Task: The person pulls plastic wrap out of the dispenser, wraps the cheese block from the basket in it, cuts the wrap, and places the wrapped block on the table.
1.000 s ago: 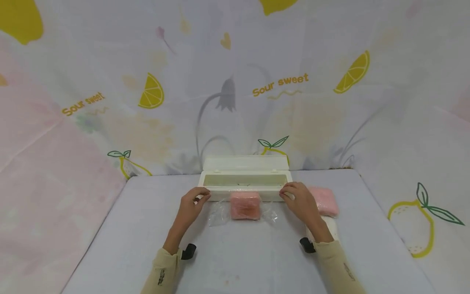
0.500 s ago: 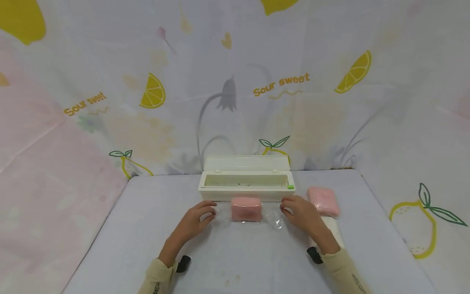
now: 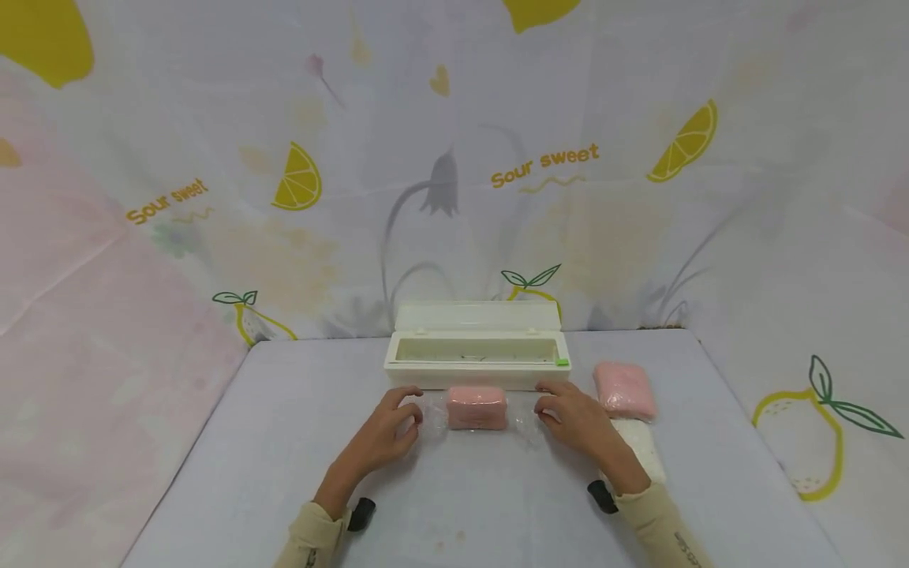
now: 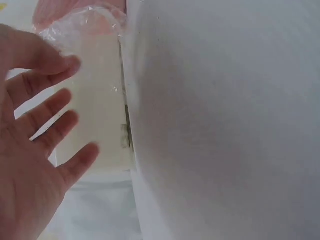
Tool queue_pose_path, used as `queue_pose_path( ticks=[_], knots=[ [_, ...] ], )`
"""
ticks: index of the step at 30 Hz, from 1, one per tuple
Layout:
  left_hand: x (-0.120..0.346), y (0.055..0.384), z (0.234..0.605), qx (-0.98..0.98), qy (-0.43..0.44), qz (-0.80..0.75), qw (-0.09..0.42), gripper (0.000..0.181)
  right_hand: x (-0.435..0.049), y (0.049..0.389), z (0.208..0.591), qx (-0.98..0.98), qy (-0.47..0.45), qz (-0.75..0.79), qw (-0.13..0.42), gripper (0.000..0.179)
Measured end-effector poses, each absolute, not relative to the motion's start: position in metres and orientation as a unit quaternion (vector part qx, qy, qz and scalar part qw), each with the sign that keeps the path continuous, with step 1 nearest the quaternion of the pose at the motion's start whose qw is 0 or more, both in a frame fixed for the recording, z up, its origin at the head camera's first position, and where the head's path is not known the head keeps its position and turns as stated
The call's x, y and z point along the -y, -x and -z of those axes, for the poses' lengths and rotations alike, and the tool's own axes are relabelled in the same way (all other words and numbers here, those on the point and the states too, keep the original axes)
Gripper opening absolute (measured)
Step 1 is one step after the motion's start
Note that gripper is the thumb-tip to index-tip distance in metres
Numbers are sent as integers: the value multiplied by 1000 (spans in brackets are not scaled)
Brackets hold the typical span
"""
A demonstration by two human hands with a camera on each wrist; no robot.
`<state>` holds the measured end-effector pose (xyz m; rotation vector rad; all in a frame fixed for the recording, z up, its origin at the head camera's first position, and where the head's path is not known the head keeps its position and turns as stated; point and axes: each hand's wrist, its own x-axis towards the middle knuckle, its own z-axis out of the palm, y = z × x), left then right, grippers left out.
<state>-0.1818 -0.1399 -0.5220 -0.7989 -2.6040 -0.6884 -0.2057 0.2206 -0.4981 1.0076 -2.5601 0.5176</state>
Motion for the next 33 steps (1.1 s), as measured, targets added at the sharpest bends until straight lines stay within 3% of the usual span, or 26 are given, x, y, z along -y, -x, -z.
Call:
queue_pose_path(
  ticks=[4, 7, 9, 11, 14, 17, 25, 33],
  knots=[
    [131, 186, 518, 906, 249, 309, 147, 6, -218, 206, 501, 898, -353, -207, 159, 11],
    [121, 189, 516, 897, 236, 356, 112, 33, -215, 206, 502, 901, -340, -241, 123, 8],
    [116, 191, 515, 894, 240, 369, 89, 56, -212, 205, 501, 904, -314, -281, 74, 16],
    [114, 191, 516, 894, 251, 364, 71, 67, -210, 204, 498, 904, -277, -325, 22, 27],
    [111, 192, 520, 897, 270, 345, 61, 61, -206, 202, 494, 898, -250, -361, -22, 44],
    [110, 194, 524, 898, 286, 325, 75, 50, -203, 202, 494, 893, -268, -359, -32, 44],
    [108, 196, 526, 902, 284, 311, 93, 40, -187, 206, 506, 886, -336, -319, 25, 27],
    [103, 201, 532, 905, 243, 336, 99, 27, -169, 204, 510, 904, -282, -316, 57, 24]
  ],
)
